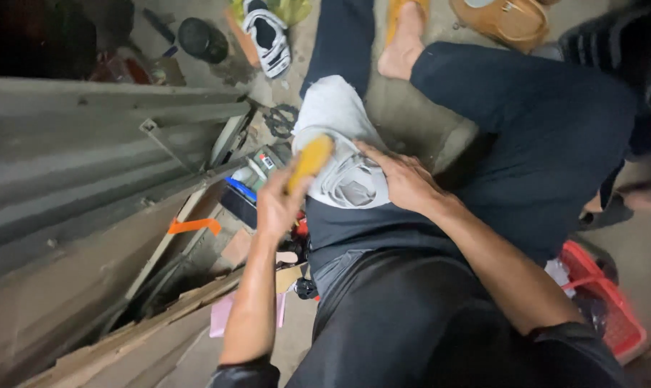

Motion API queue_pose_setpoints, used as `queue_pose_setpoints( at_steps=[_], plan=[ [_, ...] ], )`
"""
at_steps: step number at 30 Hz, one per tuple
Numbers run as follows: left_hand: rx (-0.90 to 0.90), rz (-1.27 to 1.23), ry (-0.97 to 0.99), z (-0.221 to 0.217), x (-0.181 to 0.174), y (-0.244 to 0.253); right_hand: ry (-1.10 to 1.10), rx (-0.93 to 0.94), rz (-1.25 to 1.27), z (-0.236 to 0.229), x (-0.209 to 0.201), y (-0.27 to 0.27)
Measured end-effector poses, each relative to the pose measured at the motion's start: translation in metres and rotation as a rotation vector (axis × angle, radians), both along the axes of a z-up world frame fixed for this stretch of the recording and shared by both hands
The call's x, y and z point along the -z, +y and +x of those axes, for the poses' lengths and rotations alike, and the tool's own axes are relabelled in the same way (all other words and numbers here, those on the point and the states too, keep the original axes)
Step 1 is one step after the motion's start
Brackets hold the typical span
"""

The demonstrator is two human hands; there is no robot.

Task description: The person cleans a pair of white slip-on shoes using a brush and a rubber mallet. They scrub the upper fabric and sole with the brush, then tap the sole with the mallet to remove debris, repeating the process on both shoes.

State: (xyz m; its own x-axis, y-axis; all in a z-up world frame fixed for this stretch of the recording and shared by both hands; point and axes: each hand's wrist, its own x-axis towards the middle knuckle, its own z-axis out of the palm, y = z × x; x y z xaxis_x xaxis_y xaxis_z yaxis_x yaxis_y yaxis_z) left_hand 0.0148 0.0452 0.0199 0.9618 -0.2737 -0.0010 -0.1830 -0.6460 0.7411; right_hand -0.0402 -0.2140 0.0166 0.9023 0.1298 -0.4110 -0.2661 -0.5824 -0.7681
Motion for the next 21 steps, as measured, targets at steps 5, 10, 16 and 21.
queue_pose_setpoints(
  at_steps=[5,10,16,21],
  plan=[
    [0.040,0.030,-0.032,0.005,-0.007,0.005,0.025,-0.003,-0.014,-0.003,0.000,-0.002],
    [-0.058,0.155,-0.151,0.022,0.005,0.005,0.173,-0.004,-0.054,0.006,0.008,-0.001],
    [0.009,0.116,-0.128,0.025,-0.004,-0.002,0.149,0.017,0.020,0.007,-0.010,-0.001],
    [0.137,0.204,-0.029,0.012,-0.021,-0.017,0.106,-0.022,0.014,0.003,0.005,-0.003]
  ],
)
